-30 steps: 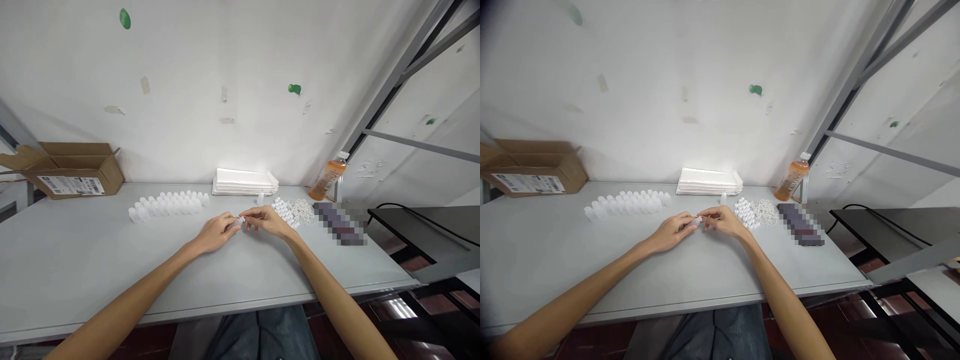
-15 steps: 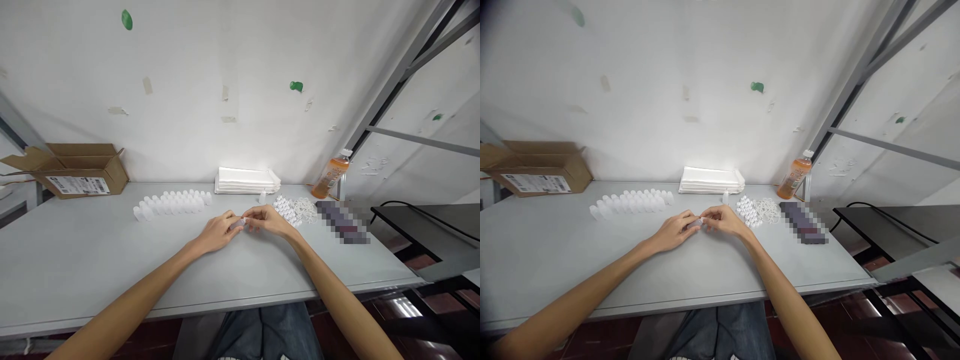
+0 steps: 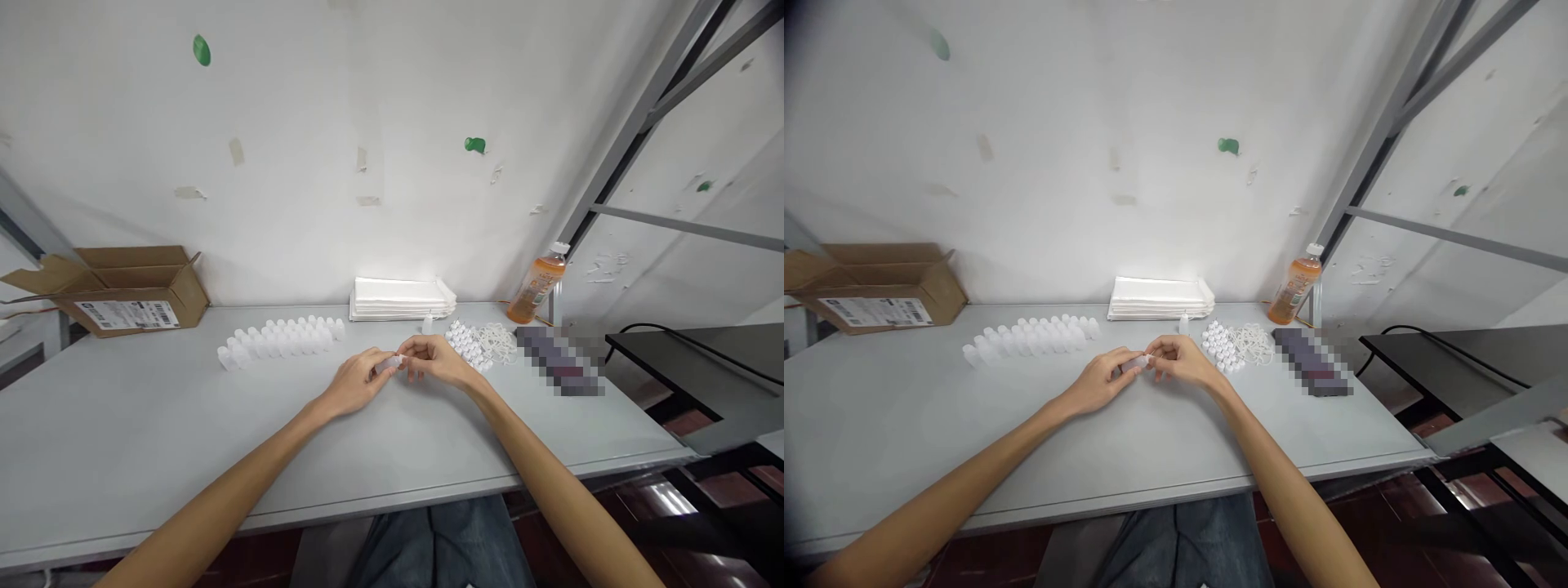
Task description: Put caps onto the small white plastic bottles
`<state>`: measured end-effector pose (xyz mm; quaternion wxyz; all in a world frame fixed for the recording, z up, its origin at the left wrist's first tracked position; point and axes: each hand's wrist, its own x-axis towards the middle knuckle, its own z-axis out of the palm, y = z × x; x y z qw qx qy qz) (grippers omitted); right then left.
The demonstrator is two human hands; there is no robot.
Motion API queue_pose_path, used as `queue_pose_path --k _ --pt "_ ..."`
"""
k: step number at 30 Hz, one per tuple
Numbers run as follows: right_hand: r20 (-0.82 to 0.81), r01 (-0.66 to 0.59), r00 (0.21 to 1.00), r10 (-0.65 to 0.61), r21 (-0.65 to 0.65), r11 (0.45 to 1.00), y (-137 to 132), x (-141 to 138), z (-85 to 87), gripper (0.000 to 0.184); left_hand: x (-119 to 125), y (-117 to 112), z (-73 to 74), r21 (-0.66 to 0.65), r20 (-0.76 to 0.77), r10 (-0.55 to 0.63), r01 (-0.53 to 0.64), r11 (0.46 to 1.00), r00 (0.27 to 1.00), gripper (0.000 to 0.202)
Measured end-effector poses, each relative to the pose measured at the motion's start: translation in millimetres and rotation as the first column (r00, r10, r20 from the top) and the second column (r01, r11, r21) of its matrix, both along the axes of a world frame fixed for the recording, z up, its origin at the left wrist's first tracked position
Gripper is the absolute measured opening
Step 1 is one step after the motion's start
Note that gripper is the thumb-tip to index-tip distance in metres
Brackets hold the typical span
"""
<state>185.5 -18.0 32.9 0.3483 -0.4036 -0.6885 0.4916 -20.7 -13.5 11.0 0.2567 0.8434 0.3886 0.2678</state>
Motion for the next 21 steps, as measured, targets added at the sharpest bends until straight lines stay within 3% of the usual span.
queue_pose_path --k 7,13,21 --pt "-0.001 -0.019 1.0 0.019 0.02 1.0 -2.6 -1.3 3.0 0.035 0.1 0.3 -1.4 -0.03 0.082 -0.007 0.009 1.0 0.997 0.033" --pt "-0.035 -0.058 0.998 0.057 -0.031 0.998 -1.2 -2.3 -3.0 0.036 -0.7 -2.1 -5.5 0.054 -0.002 -0.011 0.011 0.998 1.0 0.03" --pt "-0.126 -0.019 0.992 0.015 -0.027 0.999 -2.4 -6.7 -6.2 0.032 -1.4 -1.8 -9.7 0.152 0.092 -0.03 0.016 0.988 0.995 0.03"
